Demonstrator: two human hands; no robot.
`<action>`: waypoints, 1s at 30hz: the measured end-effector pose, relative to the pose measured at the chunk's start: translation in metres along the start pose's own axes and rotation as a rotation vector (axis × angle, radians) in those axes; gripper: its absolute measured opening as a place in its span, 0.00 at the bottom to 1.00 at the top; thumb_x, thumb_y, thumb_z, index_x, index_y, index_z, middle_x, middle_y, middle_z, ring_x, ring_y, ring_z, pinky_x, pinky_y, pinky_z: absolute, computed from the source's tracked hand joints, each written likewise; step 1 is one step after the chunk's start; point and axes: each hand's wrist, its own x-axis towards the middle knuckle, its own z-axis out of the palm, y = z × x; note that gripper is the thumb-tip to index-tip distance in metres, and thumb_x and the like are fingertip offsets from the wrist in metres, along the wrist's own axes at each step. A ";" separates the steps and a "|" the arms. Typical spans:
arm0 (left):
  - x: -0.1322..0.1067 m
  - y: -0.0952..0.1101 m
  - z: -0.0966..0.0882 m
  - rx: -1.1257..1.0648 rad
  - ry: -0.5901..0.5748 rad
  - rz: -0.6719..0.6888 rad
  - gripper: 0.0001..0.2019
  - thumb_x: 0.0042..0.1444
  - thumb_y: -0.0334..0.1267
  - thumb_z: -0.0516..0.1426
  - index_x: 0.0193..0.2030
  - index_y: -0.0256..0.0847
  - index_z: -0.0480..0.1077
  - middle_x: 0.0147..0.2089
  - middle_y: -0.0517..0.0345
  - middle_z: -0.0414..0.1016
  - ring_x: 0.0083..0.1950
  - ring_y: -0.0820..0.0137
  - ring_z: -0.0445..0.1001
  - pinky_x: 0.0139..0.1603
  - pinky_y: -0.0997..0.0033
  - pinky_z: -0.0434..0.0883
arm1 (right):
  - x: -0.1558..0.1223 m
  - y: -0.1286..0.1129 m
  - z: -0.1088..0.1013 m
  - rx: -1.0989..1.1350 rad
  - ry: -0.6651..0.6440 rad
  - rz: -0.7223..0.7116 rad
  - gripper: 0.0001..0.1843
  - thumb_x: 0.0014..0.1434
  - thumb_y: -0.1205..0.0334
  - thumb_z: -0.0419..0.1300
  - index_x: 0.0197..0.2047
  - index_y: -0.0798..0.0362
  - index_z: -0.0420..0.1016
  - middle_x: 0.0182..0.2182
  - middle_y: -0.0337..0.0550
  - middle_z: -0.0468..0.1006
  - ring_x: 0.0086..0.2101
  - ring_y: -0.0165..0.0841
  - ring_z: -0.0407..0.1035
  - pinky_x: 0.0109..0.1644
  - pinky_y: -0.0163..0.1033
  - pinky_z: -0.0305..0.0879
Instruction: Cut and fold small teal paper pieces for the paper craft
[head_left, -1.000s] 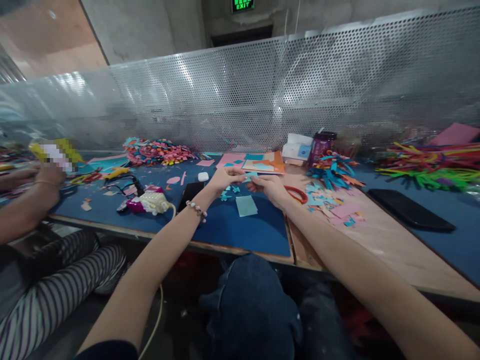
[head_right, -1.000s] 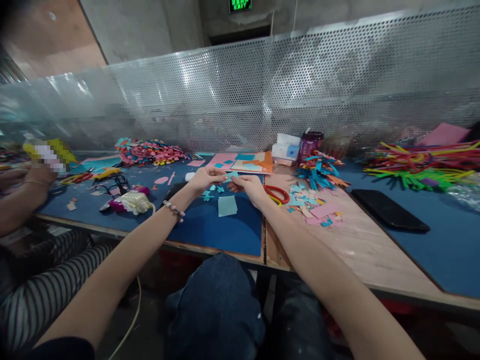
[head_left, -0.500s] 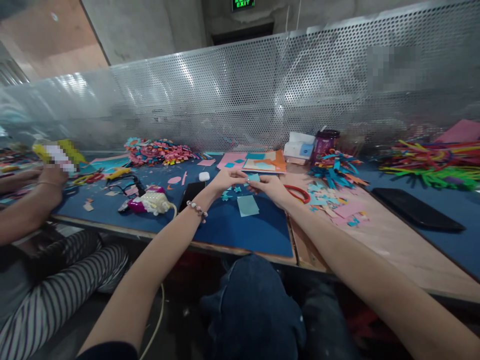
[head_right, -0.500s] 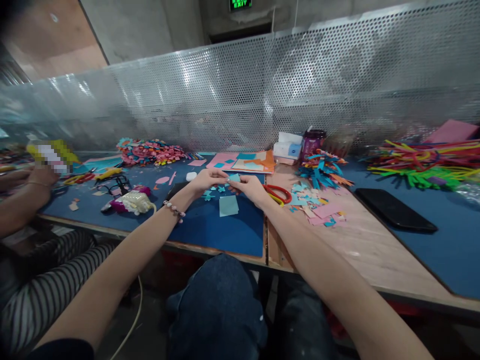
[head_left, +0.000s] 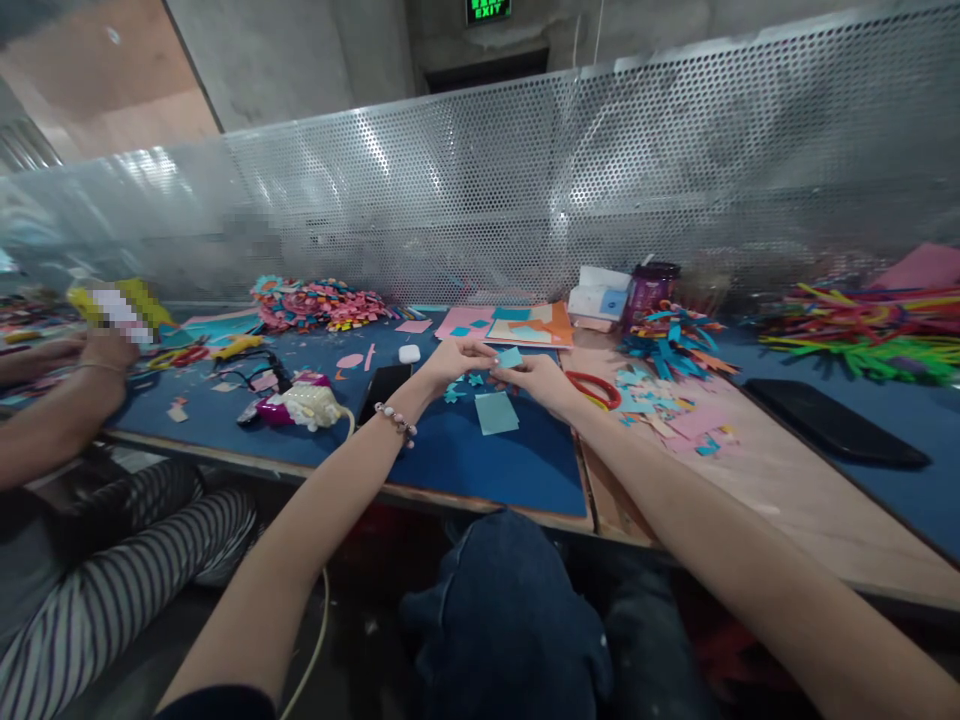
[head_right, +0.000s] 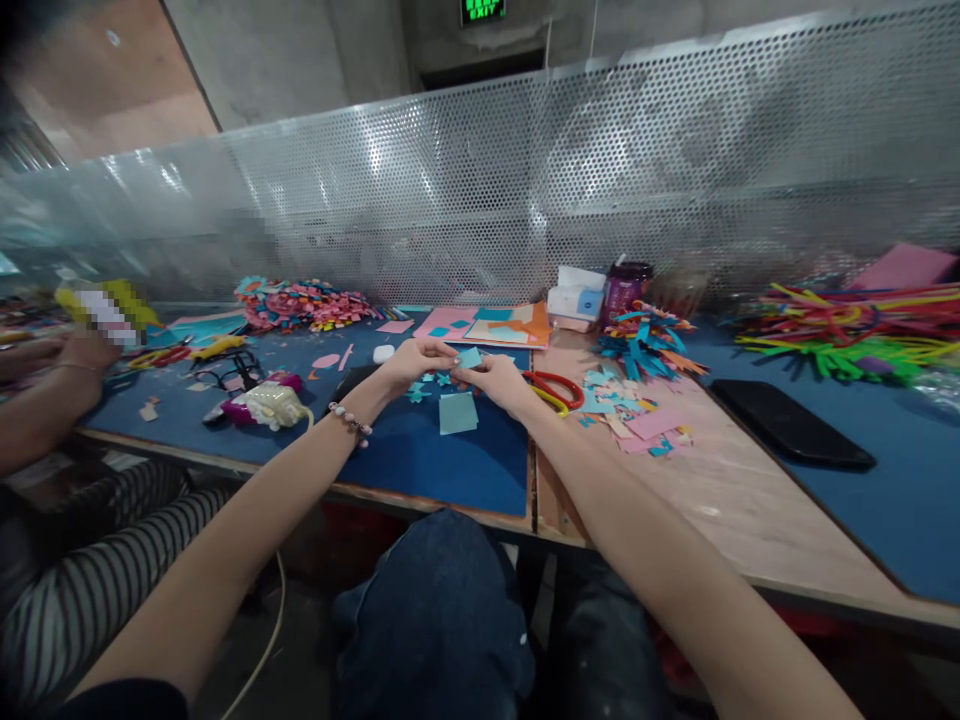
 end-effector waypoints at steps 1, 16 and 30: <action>0.000 0.000 0.000 -0.006 -0.002 0.004 0.14 0.40 0.37 0.65 0.35 0.34 0.74 0.31 0.53 0.76 0.32 0.73 0.72 0.33 0.73 0.64 | 0.000 0.000 0.000 0.007 0.001 0.007 0.20 0.47 0.48 0.64 0.34 0.58 0.78 0.32 0.48 0.80 0.30 0.31 0.71 0.27 0.32 0.62; 0.001 0.000 0.001 -0.022 0.024 -0.022 0.15 0.44 0.41 0.63 0.37 0.35 0.73 0.33 0.54 0.74 0.31 0.75 0.70 0.29 0.75 0.62 | 0.002 0.003 0.001 0.025 0.035 -0.010 0.19 0.48 0.50 0.63 0.35 0.59 0.77 0.31 0.47 0.79 0.27 0.28 0.68 0.26 0.32 0.57; 0.001 0.000 0.002 -0.017 0.024 0.025 0.16 0.42 0.42 0.64 0.37 0.35 0.73 0.31 0.56 0.72 0.29 0.77 0.67 0.29 0.75 0.61 | 0.003 0.009 -0.001 0.108 0.041 0.034 0.20 0.48 0.47 0.62 0.31 0.59 0.77 0.30 0.48 0.79 0.26 0.27 0.68 0.27 0.32 0.60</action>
